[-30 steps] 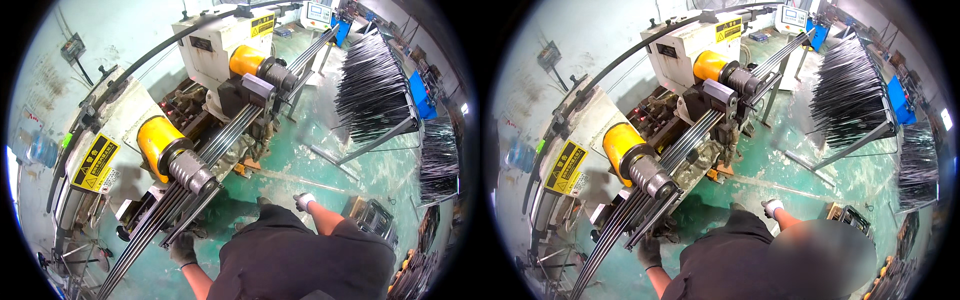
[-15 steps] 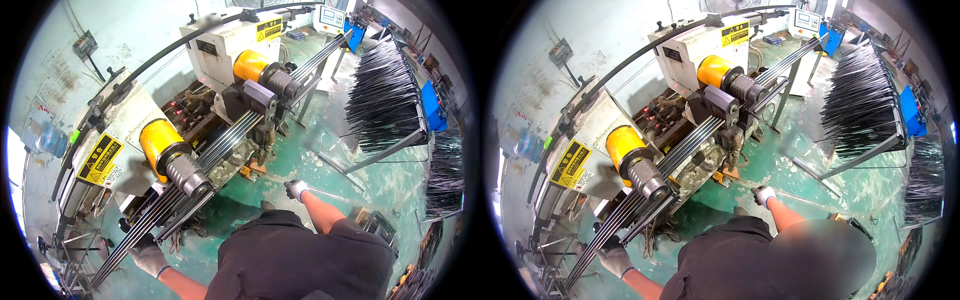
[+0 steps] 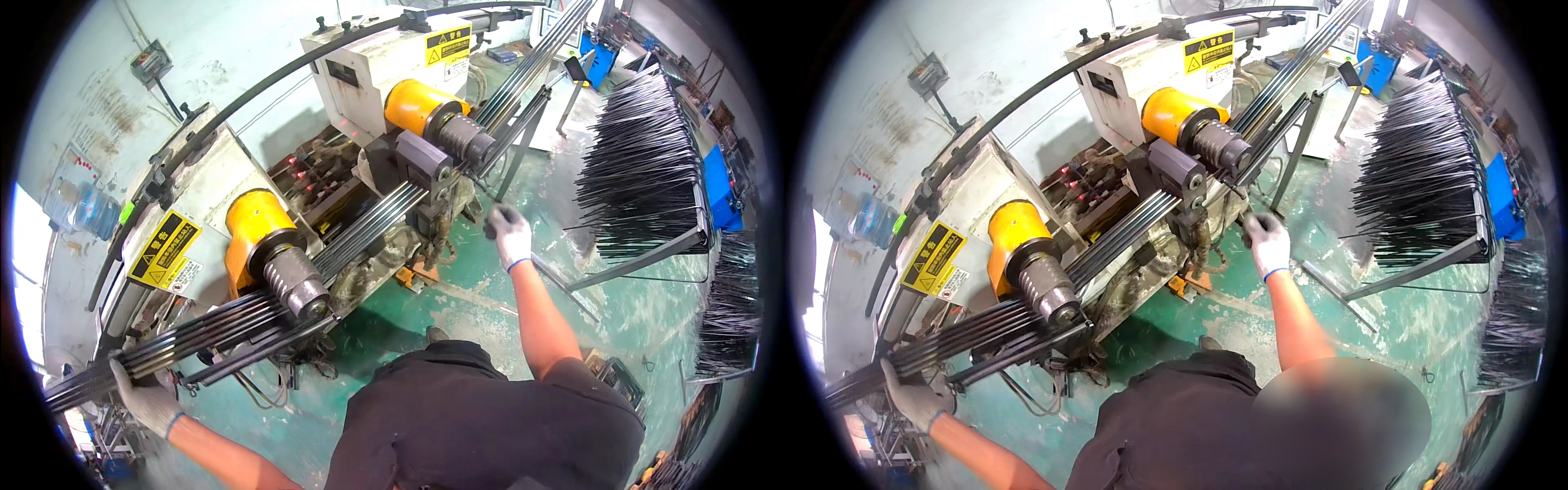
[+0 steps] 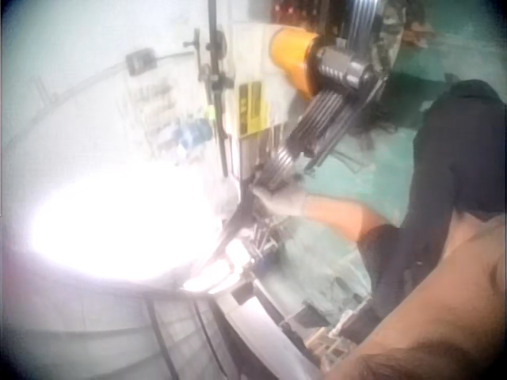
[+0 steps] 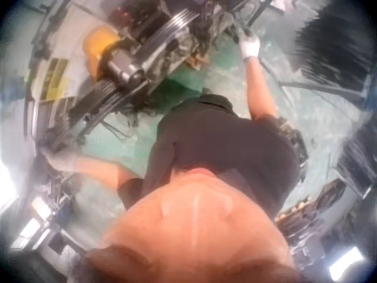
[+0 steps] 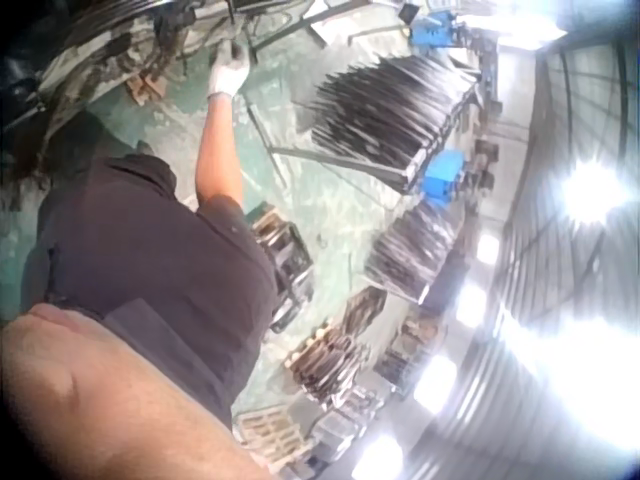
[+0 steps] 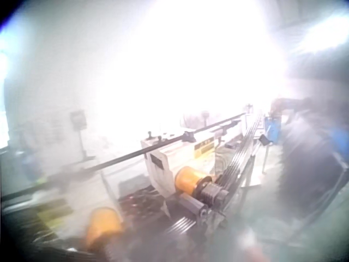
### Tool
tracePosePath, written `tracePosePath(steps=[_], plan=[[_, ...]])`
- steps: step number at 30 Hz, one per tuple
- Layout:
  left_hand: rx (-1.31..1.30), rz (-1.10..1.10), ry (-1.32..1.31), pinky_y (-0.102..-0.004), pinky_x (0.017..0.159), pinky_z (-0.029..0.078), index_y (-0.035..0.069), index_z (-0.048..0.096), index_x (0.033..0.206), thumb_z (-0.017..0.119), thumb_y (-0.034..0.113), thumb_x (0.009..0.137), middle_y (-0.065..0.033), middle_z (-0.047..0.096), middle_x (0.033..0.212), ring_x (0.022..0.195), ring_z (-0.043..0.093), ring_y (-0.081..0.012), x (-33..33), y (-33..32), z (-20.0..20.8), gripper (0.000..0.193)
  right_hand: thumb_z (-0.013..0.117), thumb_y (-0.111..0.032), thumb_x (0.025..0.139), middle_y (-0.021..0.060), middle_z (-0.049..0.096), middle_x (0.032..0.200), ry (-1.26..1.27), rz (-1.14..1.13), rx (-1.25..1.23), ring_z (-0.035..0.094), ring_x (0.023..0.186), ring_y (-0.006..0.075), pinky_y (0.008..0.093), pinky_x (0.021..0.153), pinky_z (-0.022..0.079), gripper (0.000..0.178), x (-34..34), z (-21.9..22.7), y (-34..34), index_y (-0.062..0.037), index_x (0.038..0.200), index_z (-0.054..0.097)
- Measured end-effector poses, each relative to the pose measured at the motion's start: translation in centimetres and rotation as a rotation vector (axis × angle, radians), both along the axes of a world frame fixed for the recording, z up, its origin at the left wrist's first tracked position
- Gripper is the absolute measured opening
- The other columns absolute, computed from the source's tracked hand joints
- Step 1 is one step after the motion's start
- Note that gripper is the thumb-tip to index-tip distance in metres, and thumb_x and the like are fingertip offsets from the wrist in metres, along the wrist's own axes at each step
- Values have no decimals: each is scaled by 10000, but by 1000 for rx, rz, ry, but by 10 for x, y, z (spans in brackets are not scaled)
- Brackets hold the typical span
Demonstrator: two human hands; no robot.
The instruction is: The person operates a manual metal bending machine in a workshop. They repeatedly pick up straight metal rods, insert them into the machine, and pull a lever to bend them into rectangular frames. The finished frames are then stacked on a wooden pallet.
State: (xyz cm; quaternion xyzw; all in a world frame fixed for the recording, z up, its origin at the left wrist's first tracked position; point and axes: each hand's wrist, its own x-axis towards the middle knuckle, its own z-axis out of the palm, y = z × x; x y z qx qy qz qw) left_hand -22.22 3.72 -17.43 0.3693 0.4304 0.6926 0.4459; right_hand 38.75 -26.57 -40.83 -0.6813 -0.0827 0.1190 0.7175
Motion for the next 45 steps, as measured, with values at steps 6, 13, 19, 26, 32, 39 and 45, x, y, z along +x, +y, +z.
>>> tracePosePath(steps=[6,13,19,26,32,39,45], plan=[[83,-48,217,-399,1018,505,-28,657,1367,597,341,1056,-119,679,1281,1180,644,-244,77,7,85,486,688,-189,1019,52,703,881,61,117,125,662,720,129,280,652,545,216,-14,50,34,10,1103,698],[254,-177,502,-298,918,532,4,703,1304,650,267,1008,-114,702,1189,1098,665,-197,167,-11,120,400,711,-230,1002,65,717,902,250,270,215,683,738,158,318,674,581,280,-59,36,74,7,1152,706],[521,-190,1036,-316,967,510,-25,717,1217,681,270,986,-109,730,1139,1015,686,-197,224,-10,145,376,725,-277,1003,91,713,1045,411,305,371,714,863,205,365,758,600,431,-61,29,123,46,1275,638],[506,-244,868,-356,943,532,-21,696,1273,714,291,953,-143,763,1040,942,725,-220,268,-18,170,447,742,-269,980,119,692,1170,581,242,448,667,1012,235,401,814,575,420,-77,49,146,37,1256,660],[583,-92,938,-320,969,512,66,782,1212,640,365,997,-119,781,1078,984,736,-203,269,-11,213,395,656,-169,1044,123,724,1076,769,308,761,715,966,283,439,869,595,233,-71,39,174,-36,1235,643],[658,-4,1058,-336,912,530,61,785,1209,609,313,1008,-112,783,1039,926,734,-182,270,5,208,367,643,-189,1060,120,721,1089,838,295,794,718,977,288,458,856,599,213,-69,42,181,-68,1236,636],[711,2,1097,-326,919,532,41,759,1231,614,274,1004,-102,780,1045,962,728,-188,265,5,206,357,677,-192,1039,142,721,1136,801,314,782,705,1022,304,488,873,587,378,-69,39,182,-12,1358,587]])
